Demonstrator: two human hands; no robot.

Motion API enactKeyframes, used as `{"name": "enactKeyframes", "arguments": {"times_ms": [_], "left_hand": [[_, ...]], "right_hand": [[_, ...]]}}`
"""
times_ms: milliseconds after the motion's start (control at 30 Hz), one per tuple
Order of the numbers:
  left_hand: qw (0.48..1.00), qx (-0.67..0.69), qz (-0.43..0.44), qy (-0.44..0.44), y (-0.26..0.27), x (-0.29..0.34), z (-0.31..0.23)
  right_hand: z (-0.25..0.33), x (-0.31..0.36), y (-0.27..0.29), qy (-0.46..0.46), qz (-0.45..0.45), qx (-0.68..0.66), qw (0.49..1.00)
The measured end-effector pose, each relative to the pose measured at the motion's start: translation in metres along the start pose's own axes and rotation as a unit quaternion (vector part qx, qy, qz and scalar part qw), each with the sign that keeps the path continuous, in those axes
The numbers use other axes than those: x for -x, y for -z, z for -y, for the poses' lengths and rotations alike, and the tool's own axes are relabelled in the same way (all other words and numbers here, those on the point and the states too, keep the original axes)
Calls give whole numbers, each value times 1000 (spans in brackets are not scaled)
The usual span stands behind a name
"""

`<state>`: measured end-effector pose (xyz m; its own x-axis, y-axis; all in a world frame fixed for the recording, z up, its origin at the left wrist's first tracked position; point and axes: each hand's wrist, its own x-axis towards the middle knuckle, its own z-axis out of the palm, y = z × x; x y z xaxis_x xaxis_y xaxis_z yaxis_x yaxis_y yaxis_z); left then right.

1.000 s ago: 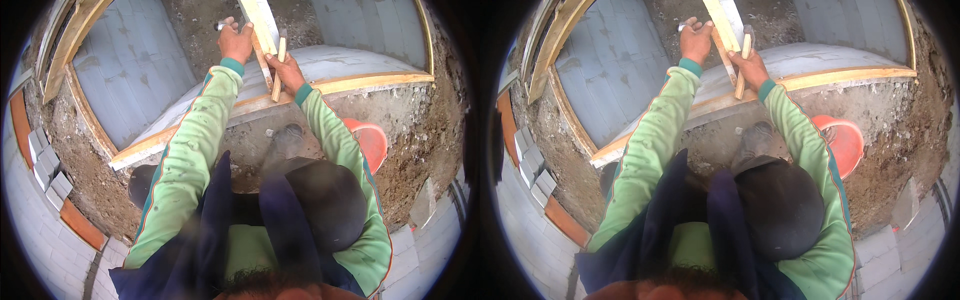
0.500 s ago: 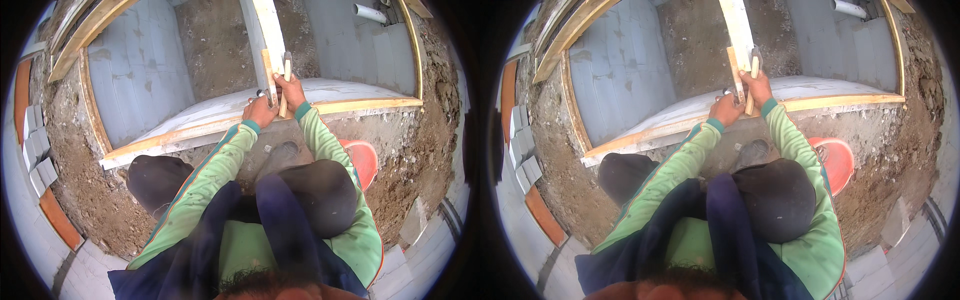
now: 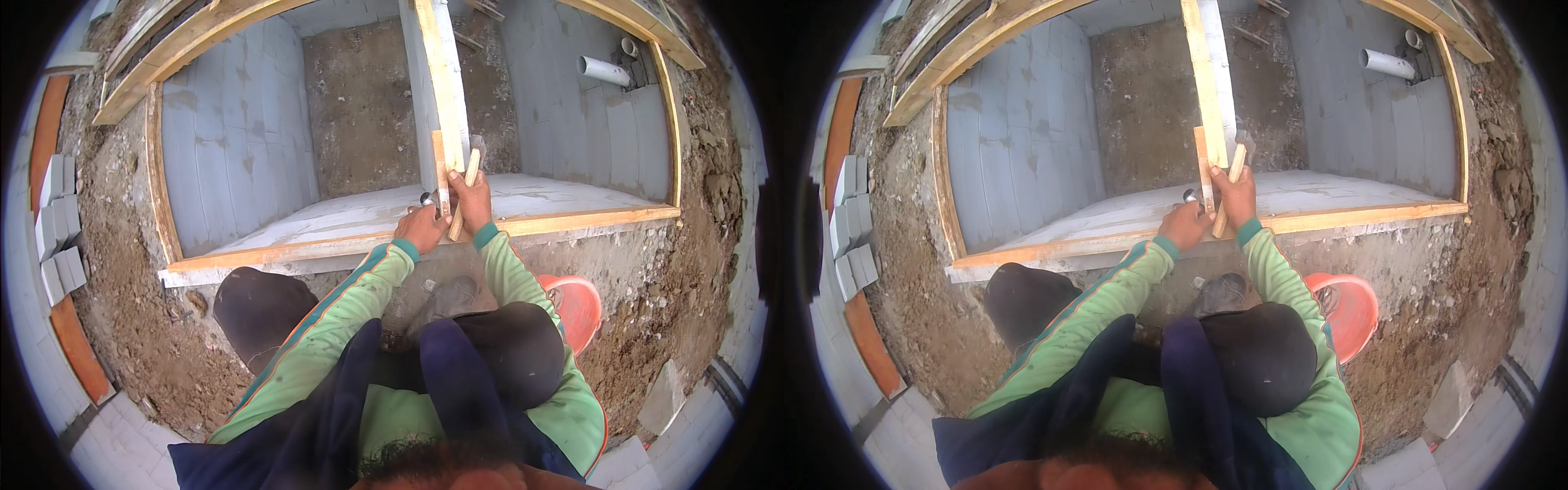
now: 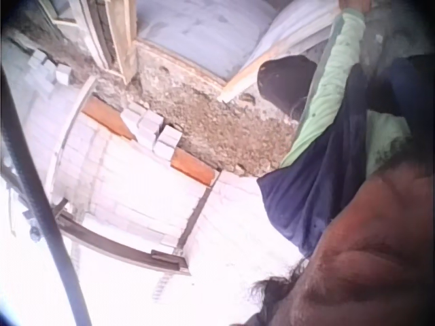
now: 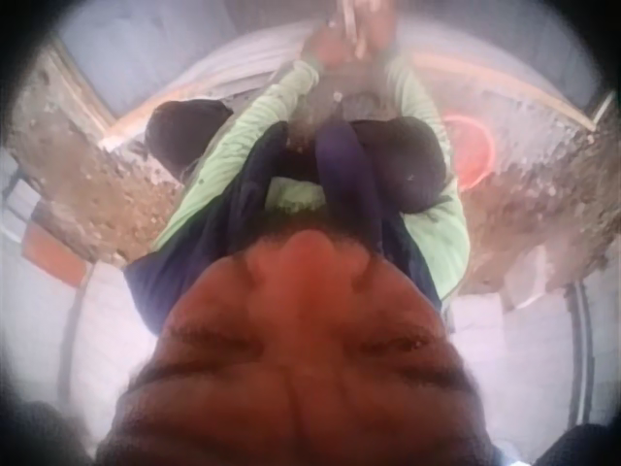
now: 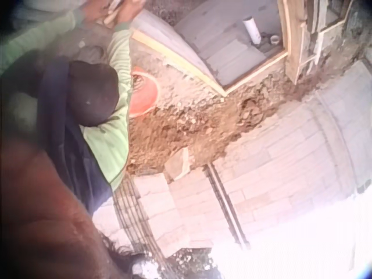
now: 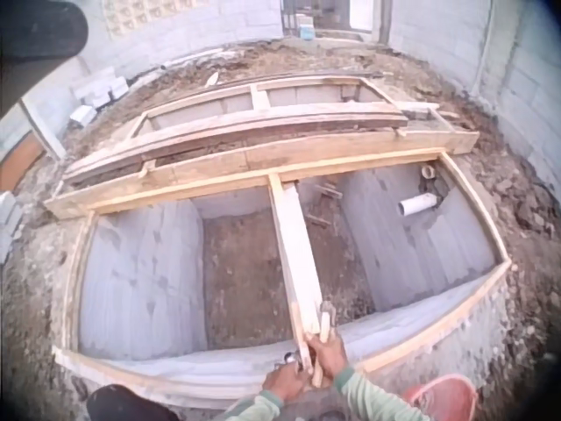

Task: The person positions wooden planks against a concrete wall and secures them with nails using a hammer. They reach into a red bucket to retrieve nails while working on the wooden frame.

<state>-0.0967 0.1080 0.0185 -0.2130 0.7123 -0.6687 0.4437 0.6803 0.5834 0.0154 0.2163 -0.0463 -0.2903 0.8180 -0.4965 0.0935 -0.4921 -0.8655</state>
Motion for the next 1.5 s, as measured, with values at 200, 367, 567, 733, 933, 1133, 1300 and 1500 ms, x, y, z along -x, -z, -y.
{"name": "enactKeyframes", "arguments": {"times_ms": [200,367,567,733,933,1133,1300,1500], "left_hand": [[1000,-20,-14,-17,-3,2,6],[1000,-9,5,20,4,8,11],[999,4,22,30,14,8,-2],[999,17,42,28,14,8,-3],[1000,22,-8,2,5,10,5],[1000,12,-27,-7,3,8,5],[999,-2,-33,-6,-1,9,5],[999,-4,-51,-18,0,10,5]], "right_hand": [[107,-10,14,112,-95,247,958],[222,-33,-52,143,127,-148,970],[219,-151,-81,387,-35,411,824],[240,-224,-125,372,-86,537,752],[234,-254,-129,353,-68,578,733],[237,-267,-122,325,-39,626,708],[227,-238,-96,351,-65,428,830],[199,-144,-41,165,59,138,975]]}}
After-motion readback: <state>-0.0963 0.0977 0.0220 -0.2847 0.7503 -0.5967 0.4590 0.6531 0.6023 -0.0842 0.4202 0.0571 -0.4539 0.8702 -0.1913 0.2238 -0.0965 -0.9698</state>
